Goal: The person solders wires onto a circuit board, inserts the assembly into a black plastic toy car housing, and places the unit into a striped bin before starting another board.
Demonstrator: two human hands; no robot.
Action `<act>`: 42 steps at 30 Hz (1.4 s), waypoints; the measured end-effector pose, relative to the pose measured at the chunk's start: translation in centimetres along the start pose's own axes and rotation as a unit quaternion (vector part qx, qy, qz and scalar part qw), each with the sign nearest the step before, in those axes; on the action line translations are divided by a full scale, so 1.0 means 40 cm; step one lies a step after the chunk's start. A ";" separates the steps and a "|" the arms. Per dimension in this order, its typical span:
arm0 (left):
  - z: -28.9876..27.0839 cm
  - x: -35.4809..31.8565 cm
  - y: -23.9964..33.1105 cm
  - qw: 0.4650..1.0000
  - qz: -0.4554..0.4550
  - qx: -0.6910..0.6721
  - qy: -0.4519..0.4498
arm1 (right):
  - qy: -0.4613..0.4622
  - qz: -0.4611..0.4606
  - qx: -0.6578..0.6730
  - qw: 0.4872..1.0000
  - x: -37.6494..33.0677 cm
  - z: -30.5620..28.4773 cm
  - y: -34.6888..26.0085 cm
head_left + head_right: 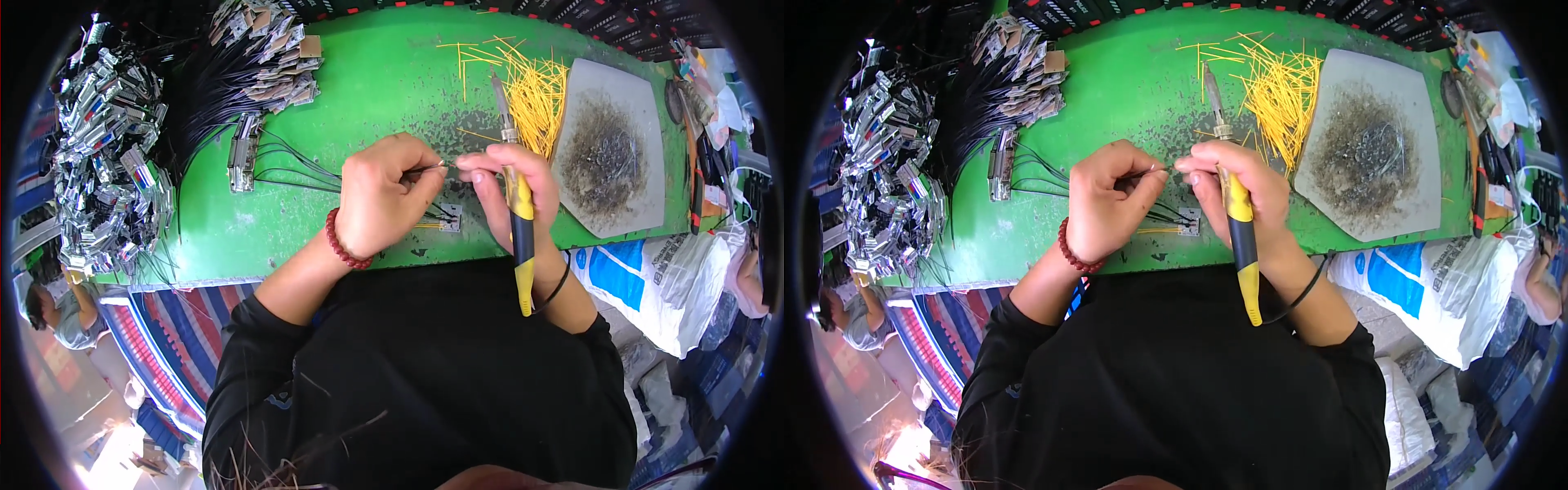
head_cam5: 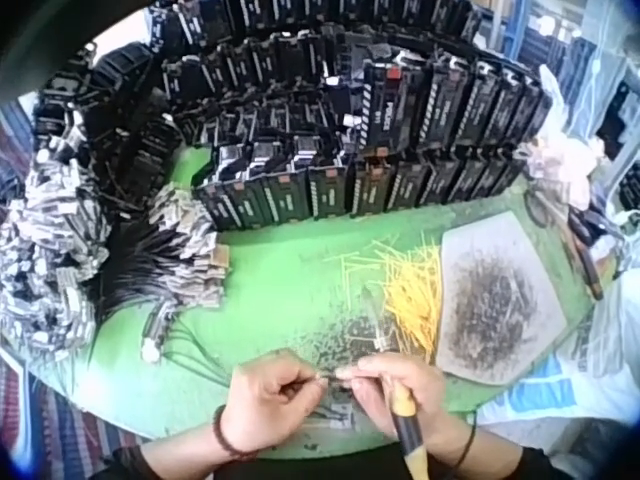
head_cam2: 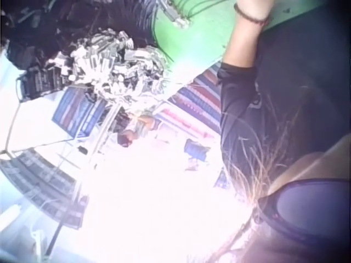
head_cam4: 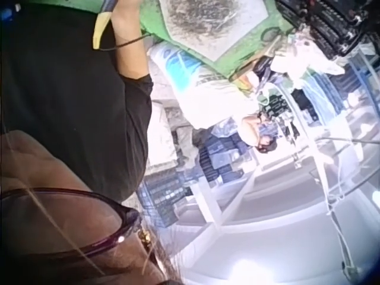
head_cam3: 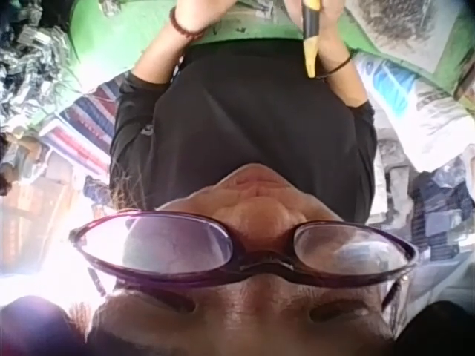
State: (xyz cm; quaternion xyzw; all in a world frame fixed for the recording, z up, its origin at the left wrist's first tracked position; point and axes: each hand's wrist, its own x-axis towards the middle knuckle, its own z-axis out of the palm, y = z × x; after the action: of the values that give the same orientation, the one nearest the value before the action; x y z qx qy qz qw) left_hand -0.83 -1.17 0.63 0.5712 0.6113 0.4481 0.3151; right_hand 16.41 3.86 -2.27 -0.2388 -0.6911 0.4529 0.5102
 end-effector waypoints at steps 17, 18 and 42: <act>0.005 -0.021 -0.002 0.995 0.093 0.037 -0.011 | -0.012 0.057 0.043 0.997 -0.010 -0.003 -0.011; 0.005 -0.022 -0.002 0.993 0.104 0.043 -0.017 | -0.050 0.054 0.014 0.997 -0.008 -0.007 -0.011; 0.003 -0.033 -0.015 0.998 0.056 -0.012 -0.038 | -0.091 0.175 0.009 0.980 -0.013 -0.043 -0.026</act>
State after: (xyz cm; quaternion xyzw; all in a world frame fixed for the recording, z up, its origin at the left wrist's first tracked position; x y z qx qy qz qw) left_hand -0.78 -2.43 -0.11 0.6171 0.5604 0.4508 0.3193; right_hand 18.33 3.63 -1.51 -0.3090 -0.6781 0.5614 0.3599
